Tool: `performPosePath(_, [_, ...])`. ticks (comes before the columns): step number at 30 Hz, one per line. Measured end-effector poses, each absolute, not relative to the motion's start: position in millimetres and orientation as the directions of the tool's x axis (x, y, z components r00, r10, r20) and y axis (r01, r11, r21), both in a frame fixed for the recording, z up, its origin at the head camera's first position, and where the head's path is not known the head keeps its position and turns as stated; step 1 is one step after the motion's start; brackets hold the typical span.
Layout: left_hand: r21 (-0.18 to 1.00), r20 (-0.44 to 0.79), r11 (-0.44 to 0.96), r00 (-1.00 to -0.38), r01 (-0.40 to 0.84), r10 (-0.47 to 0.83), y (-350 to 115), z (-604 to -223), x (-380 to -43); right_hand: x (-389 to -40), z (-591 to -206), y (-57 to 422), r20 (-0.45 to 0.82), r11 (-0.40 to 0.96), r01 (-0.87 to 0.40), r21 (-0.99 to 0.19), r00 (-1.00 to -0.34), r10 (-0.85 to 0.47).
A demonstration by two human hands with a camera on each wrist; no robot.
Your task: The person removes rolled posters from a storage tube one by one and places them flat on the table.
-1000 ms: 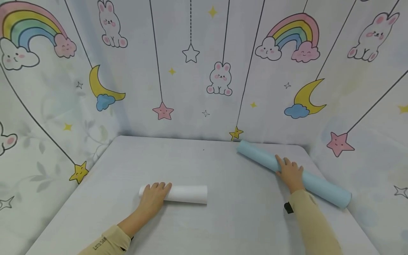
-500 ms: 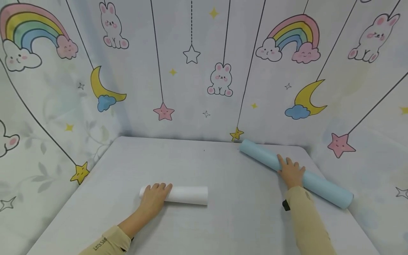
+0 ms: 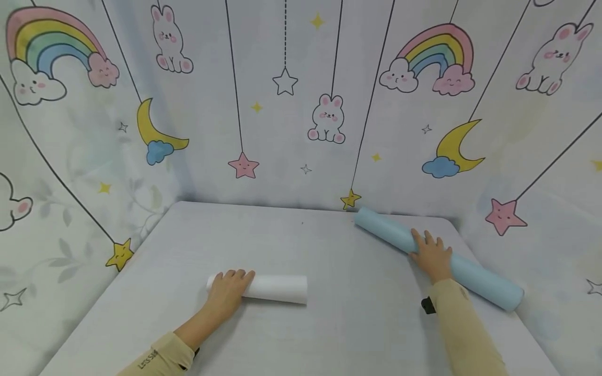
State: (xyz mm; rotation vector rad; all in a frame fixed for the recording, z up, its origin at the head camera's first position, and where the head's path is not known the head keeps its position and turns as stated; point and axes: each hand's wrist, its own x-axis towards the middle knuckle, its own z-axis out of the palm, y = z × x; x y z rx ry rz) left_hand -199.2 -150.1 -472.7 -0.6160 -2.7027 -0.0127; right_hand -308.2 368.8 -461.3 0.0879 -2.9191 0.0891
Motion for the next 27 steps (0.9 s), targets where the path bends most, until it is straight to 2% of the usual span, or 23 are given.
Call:
performPosePath(11, [-0.041, 0.239, 0.903, -0.874, 0.427, 0.424, -146, -463, -199, -307, -446, 362, 0.201, 0.972, -0.197, -0.131, -0.965, -0.168])
performPosePath(21, [-0.030, 0.237, 0.890, -0.862, 0.454, 0.448, -140, -460, -202, -286, -427, 319, 0.141, 0.941, -0.278, -0.193, -0.957, -0.254])
performPosePath(27, [-0.029, 0.249, 0.880, -0.850, 0.473, 0.465, -136, -459, -203, -274, -434, 292, 0.190, 0.907, -0.376, -0.189, -0.920, -0.342])
